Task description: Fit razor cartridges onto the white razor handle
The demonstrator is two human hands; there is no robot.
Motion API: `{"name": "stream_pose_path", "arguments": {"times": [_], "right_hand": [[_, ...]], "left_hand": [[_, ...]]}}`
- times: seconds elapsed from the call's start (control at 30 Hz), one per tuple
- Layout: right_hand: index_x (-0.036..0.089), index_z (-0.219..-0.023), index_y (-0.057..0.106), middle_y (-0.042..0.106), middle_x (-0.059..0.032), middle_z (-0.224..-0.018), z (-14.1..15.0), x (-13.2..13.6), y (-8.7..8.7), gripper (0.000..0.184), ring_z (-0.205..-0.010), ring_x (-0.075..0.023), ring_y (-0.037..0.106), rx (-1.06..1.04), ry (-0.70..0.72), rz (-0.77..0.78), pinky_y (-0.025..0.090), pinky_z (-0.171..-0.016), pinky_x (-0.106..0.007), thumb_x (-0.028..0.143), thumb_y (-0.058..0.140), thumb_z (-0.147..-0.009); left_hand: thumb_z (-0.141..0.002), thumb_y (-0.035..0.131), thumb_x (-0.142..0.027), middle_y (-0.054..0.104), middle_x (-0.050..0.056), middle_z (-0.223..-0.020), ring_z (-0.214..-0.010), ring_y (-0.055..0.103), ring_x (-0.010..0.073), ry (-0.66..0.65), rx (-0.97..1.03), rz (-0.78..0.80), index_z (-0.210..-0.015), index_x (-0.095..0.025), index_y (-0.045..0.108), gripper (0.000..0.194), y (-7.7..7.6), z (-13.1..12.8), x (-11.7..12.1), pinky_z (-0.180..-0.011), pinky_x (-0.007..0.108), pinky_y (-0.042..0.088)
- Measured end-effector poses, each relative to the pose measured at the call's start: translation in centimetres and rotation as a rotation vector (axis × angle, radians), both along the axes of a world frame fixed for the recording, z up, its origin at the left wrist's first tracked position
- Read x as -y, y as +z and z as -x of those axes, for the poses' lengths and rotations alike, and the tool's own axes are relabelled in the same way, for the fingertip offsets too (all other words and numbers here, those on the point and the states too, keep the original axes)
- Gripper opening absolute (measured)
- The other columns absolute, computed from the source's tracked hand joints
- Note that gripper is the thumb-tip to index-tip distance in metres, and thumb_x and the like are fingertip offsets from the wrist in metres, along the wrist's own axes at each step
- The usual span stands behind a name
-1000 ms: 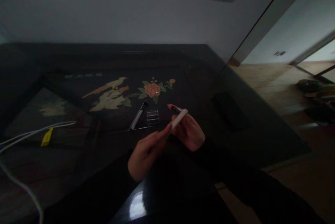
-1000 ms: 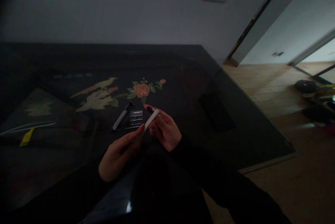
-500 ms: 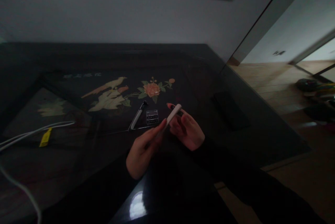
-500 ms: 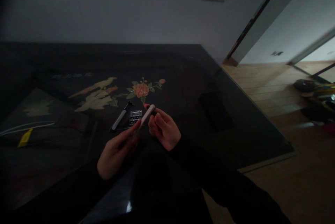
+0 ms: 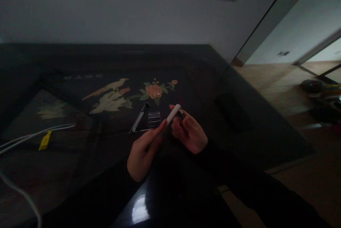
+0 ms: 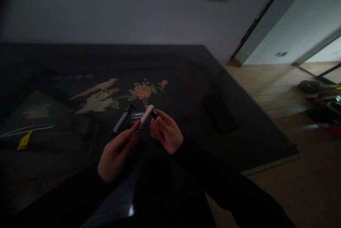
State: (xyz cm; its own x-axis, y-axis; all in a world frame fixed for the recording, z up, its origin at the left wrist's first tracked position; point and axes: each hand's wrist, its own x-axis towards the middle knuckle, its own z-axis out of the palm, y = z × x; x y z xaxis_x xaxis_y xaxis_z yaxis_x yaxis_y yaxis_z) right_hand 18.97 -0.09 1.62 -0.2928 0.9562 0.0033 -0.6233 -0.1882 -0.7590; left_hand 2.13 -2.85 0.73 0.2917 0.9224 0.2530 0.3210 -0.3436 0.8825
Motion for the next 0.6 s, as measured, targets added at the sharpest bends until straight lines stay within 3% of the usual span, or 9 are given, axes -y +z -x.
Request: {"name": "stream_pose_path", "arguments": {"times": [0.33, 0.6], "right_hand": [[0.024, -0.113, 0.062, 0.036, 0.0088, -0.053, -0.11, -0.2, -0.22, 0.05, -0.046, -0.0055, 0.024, -0.042, 0.001, 0.038, 0.022, -0.044, -0.02, 0.047, 0.074, -0.07], [0.023, -0.111, 0.062, 0.035, 0.0087, -0.053, -0.15, -0.22, -0.35, 0.052, -0.046, -0.0062, 0.022, -0.02, -0.012, 0.018, 0.023, -0.043, -0.02, 0.051, 0.073, -0.068]], "left_hand": [[-0.09, 0.047, -0.02, 0.062, 0.004, -0.083, -0.064, 0.051, 0.0097, -0.132, 0.059, 0.093, -0.132, -0.021, 0.053, 0.043, 0.13, -0.24, 0.32, -0.059, 0.02, 0.044], [-0.088, 0.052, -0.029, 0.055, 0.001, -0.073, -0.048, 0.039, 0.0051, -0.194, 0.263, 0.432, -0.134, -0.019, 0.051, 0.047, 0.42, -0.41, 0.82, -0.042, 0.017, 0.033]]}}
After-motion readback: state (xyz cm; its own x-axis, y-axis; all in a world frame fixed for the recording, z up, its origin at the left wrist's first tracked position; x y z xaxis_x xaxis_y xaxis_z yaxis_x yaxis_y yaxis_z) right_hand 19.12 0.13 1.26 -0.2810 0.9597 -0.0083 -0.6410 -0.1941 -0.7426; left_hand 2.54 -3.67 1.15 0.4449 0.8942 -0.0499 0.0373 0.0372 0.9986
